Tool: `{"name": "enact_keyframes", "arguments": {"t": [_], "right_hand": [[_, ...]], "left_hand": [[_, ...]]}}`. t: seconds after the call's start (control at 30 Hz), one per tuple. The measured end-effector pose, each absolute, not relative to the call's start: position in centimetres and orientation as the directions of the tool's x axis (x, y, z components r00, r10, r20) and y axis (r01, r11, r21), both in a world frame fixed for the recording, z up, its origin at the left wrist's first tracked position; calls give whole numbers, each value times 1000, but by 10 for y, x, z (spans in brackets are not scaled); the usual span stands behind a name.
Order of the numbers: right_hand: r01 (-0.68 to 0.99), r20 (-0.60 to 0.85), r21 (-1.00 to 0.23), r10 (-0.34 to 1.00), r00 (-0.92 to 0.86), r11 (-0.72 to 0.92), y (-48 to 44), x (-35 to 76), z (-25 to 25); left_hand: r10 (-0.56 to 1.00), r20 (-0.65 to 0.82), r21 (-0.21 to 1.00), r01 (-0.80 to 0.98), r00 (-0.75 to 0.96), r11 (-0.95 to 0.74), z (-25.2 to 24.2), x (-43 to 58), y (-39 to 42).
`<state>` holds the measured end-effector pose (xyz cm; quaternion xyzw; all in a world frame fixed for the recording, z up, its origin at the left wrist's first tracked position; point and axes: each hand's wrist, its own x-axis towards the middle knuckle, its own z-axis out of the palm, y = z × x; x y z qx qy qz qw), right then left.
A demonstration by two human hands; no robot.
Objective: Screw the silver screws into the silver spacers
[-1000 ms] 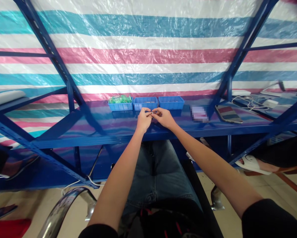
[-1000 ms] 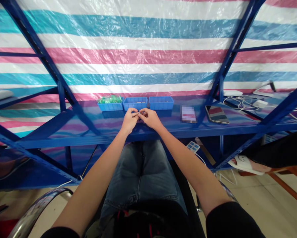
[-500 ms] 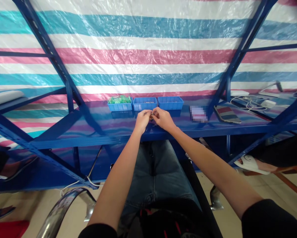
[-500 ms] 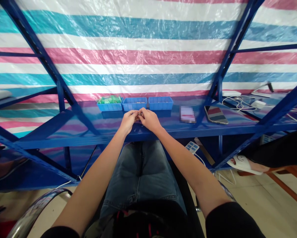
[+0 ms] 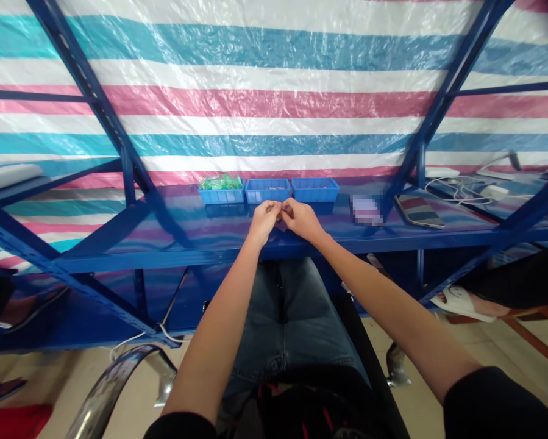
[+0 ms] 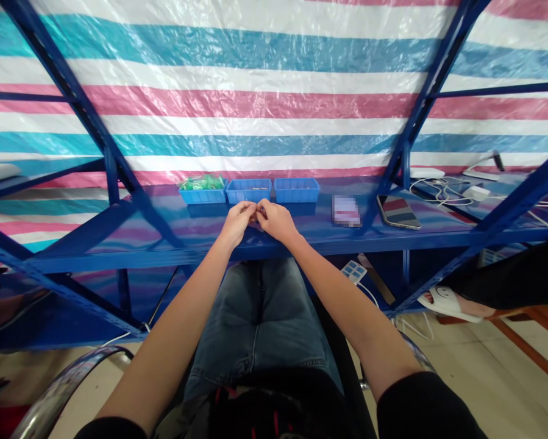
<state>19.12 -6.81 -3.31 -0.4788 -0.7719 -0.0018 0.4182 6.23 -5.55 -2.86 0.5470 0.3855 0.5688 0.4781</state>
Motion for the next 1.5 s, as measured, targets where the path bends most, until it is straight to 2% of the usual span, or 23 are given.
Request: {"name": "enact_keyframes", "arguments": {"t": [0.6, 0.77, 0.87, 0.93, 1.03, 1.1, 1.2, 1.3, 1.5], "right_hand": [[791, 650, -320, 728, -217, 521, -70, 190, -31], [810, 687, -288, 699, -197, 511, -70, 189, -34], [829, 730, -285, 670, -139, 481, -72, 188, -33], [833, 780, -318, 624, -42, 453, -70, 191, -27], [816, 810, -433, 563, 165, 383, -54, 204, -8], [811, 749, -519, 602, 278, 271, -36, 217, 7], [810, 685, -551, 664, 300, 203, -14, 234, 20], [822, 666, -517, 716, 209, 240, -13, 236, 12], [753, 628, -404, 756, -185, 519, -54, 199, -28]], "left_hand": [[961, 276, 961, -20, 34, -275, -34, 61, -51], [959, 284, 957, 52, 23, -285, -32, 61, -54], [951, 306, 945, 142, -52, -296, -31, 60, -56], [941, 318, 931, 226, -113, -287, -31, 60, -57], [934, 331, 898, 347, -131, -270, -33, 62, -60], [935, 338, 875, 402, -107, -270, -34, 66, -62], [937, 341, 859, 431, -80, -276, -35, 71, -65], [939, 336, 872, 401, -70, -282, -34, 71, -65], [931, 316, 938, 205, -181, -279, -35, 57, -57]]}}
